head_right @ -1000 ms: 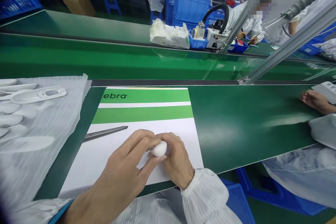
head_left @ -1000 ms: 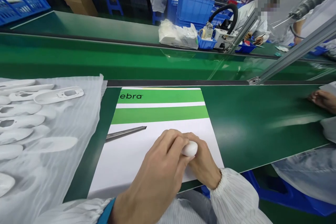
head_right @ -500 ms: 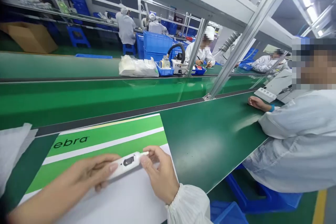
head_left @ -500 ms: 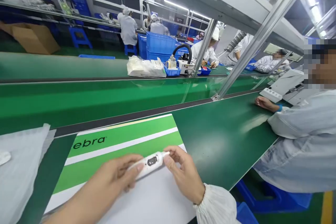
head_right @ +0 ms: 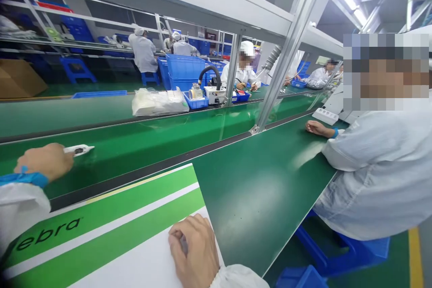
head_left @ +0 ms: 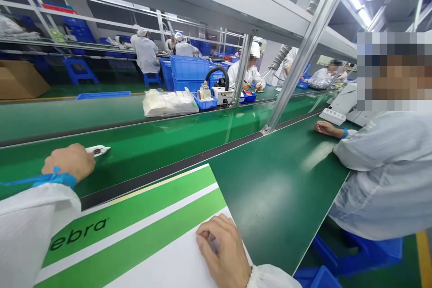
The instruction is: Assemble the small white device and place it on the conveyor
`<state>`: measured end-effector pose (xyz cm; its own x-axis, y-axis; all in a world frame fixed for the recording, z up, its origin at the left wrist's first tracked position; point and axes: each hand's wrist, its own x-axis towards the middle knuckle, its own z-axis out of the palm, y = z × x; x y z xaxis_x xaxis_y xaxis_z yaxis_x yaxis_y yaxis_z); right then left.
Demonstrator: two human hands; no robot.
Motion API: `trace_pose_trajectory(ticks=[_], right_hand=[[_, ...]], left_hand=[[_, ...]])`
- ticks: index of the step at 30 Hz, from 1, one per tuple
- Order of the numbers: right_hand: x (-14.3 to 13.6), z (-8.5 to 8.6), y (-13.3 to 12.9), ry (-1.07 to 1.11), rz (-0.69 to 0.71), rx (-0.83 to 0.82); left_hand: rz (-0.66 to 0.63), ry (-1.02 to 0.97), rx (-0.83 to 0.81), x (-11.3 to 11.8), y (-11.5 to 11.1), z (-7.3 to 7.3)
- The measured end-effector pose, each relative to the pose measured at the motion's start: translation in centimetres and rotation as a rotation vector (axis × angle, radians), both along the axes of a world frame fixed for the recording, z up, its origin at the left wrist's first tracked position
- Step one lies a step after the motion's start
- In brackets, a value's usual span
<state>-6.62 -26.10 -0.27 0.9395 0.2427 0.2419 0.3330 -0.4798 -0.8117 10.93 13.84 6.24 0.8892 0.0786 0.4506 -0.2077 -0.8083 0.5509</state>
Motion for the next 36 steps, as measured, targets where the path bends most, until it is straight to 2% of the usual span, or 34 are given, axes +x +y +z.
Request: trace_pose_trajectory(ticks=[3,5,7,12,16,19,21,23,26,31,36], right_hand=[[0.3,-0.7,0.2,-0.027,-0.019,0.016],[0.5,-1.1,0.2,-0.050,-0.024,0.020],[0.5,-1.1,0.2,-0.069,-0.005,0.022],[0.2,-0.4,-0.3,-0.042,0.049,0.028],[-0.1,-0.4,-0.8,0.014,0.080,0.012],[-0.3,-0.4,-1.0,0.033,0.099,0.010],[-0.4,-0.4,-1.0,0.041,0.101,0.007],[-0.5,-0.3,-1.0,0.048,0.101,0.000],[-0.5,-0.2,-1.0,0.043,0.103,-0.010],[-0.8,-0.3,-1.5,0.013,0.123,-0.026],[-1.3,0.1,-1.7,0.015,0.112,-0.068]], left_hand=[[0.328,0.004,0.226,-0.1,-1.1,-2.3],[0.429,0.080,0.378,-0.1,-2.2,-3.6],[0.495,0.187,0.396,0.4,-3.1,-4.2],[0.626,0.336,0.303,1.6,-3.7,-3.6],[0.714,0.403,0.255,-0.7,-3.0,-2.5],[0.707,0.453,0.200,-3.7,-3.6,-1.8],[0.643,0.469,0.168,-5.7,-4.7,-1.9],[0.545,0.455,0.157,-7.5,-6.3,-2.4],[0.437,0.362,0.200,-9.5,-8.9,-4.0],[0.484,0.167,0.247,-11.3,-11.5,-6.3],[0.477,0.085,0.227,-11.8,-11.6,-6.9]])
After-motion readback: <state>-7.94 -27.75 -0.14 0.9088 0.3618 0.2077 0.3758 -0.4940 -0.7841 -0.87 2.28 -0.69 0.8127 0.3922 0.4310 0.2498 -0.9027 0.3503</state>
